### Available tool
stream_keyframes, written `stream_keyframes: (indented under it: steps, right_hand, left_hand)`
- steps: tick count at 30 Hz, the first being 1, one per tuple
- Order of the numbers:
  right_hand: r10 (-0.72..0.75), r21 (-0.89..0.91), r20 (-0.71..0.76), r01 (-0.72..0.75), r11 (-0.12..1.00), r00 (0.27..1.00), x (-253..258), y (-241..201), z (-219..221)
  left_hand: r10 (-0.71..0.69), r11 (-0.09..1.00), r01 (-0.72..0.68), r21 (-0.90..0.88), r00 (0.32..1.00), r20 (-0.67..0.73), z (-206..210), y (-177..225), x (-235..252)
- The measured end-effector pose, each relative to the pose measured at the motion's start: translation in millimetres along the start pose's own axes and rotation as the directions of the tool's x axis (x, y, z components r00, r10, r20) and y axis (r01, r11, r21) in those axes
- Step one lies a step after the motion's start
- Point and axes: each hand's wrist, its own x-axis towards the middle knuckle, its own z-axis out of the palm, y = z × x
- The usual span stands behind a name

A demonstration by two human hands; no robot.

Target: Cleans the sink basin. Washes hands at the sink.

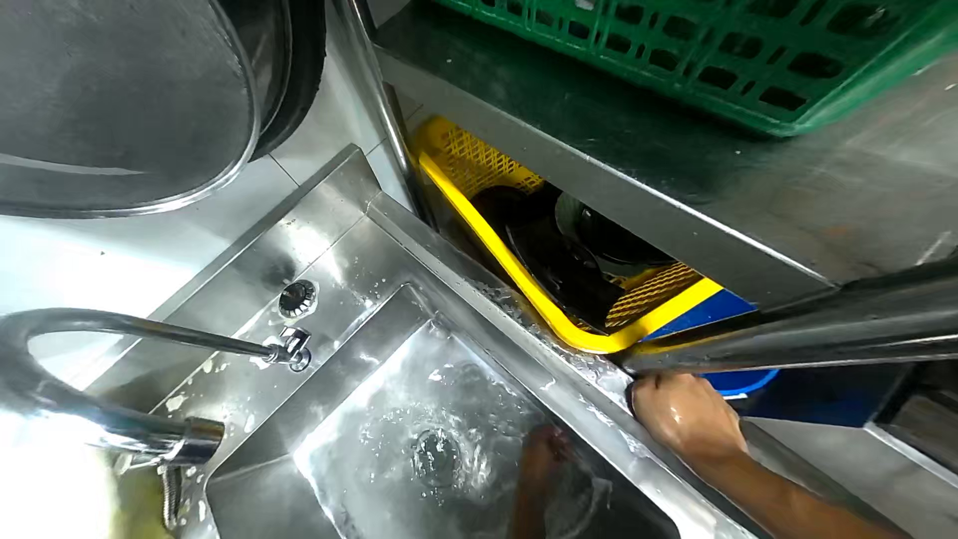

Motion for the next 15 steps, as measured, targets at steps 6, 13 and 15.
stream_keyframes:
  steps: [6, 13, 15]
  right_hand:
    - [-0.004, 0.021, 0.025, 0.004, 1.000, 1.000, 0.8, 2.8, -1.2]
    - [-0.006, 0.041, 0.017, 0.006, 0.999, 1.000, 1.7, 4.7, -0.5]
    - [-0.003, 0.031, 0.021, 0.002, 1.000, 1.000, 1.5, 3.9, -1.0]
  left_hand:
    - [-0.094, 0.995, 0.095, -0.019, 0.995, 0.044, -3.2, 24.7, -14.8]
    - [0.096, 0.969, -0.077, 0.235, 0.993, -0.074, -34.8, 46.5, -33.9]
    - [0.136, 0.947, -0.074, 0.314, 0.974, -0.181, -47.4, 33.4, -16.7]
